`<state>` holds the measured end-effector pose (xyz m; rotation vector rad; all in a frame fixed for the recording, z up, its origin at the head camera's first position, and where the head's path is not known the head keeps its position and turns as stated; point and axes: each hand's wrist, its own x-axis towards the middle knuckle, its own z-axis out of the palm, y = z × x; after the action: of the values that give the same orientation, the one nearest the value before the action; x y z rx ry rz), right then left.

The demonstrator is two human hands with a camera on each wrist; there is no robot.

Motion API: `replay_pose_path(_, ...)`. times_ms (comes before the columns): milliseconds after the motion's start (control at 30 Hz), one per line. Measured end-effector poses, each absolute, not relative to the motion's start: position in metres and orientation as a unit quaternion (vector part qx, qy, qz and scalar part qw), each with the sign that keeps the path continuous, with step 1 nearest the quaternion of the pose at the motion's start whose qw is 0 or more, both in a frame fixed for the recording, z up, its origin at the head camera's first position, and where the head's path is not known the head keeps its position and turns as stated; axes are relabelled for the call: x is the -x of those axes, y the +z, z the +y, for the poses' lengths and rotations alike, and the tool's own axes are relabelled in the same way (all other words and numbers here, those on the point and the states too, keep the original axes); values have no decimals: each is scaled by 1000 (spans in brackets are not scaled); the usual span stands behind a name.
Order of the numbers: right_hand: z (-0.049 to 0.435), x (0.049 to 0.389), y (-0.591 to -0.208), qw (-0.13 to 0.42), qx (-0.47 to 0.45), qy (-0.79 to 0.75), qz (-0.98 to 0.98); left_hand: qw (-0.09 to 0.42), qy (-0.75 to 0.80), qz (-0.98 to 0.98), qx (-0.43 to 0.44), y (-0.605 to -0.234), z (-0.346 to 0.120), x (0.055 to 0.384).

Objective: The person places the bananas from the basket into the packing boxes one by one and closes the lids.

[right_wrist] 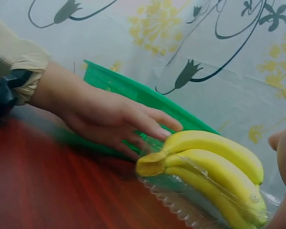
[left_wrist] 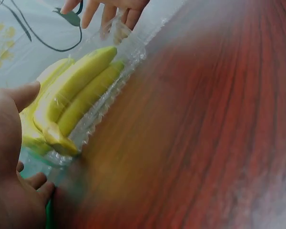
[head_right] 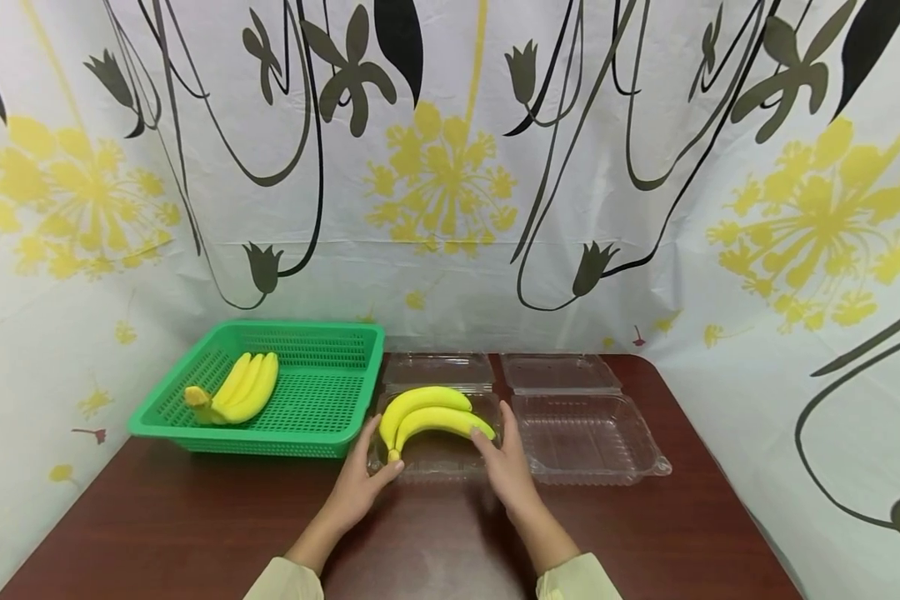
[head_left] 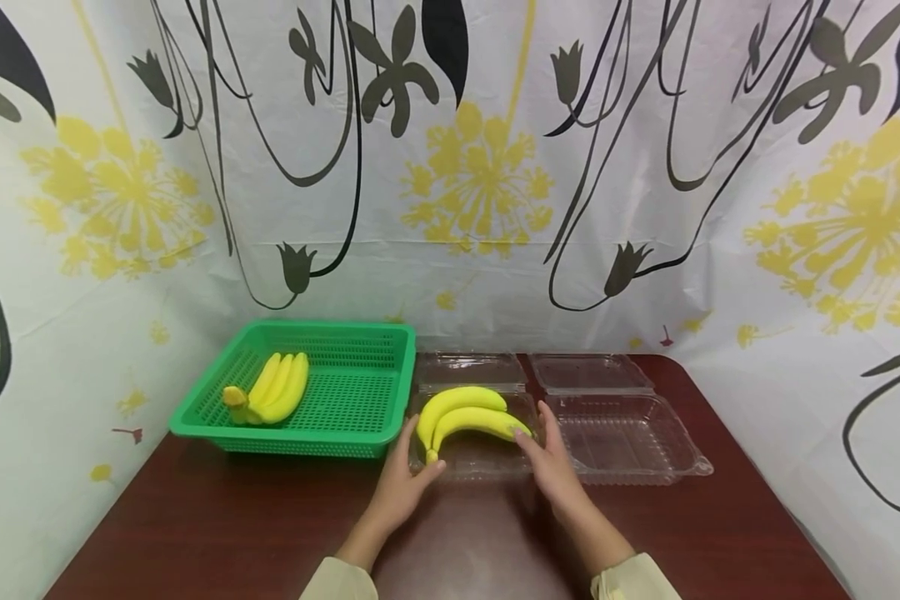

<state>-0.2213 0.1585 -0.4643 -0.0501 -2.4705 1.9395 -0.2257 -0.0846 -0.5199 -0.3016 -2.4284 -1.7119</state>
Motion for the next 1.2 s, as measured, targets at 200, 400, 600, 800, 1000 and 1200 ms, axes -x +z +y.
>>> replay_pose_path(200,163,238,-460,-27,17,597,-801,53,-611,-785,87,-522,-87,228)
replay_pose_path(400,166,259,-453,-47,28,581,-812,43,-619,-778,97,-522,-90,227)
replay_pose_path(600,167,286,-448,-51,52,609,-790,34,-627,-771,102,-526,-91,229)
replay_pose_path(800,168,313,-448,-46,76,642,-762,35,-629,-769,108,-528,-91,228)
replay_pose_path(1000,169,324,-452,-62,87,686,-720,37,-635,-763,115,-525,-92,226)
replay_pose_path(1200,171,324,-453,-75,76,713,-693,34,-645,-753,127,-527,-96,229)
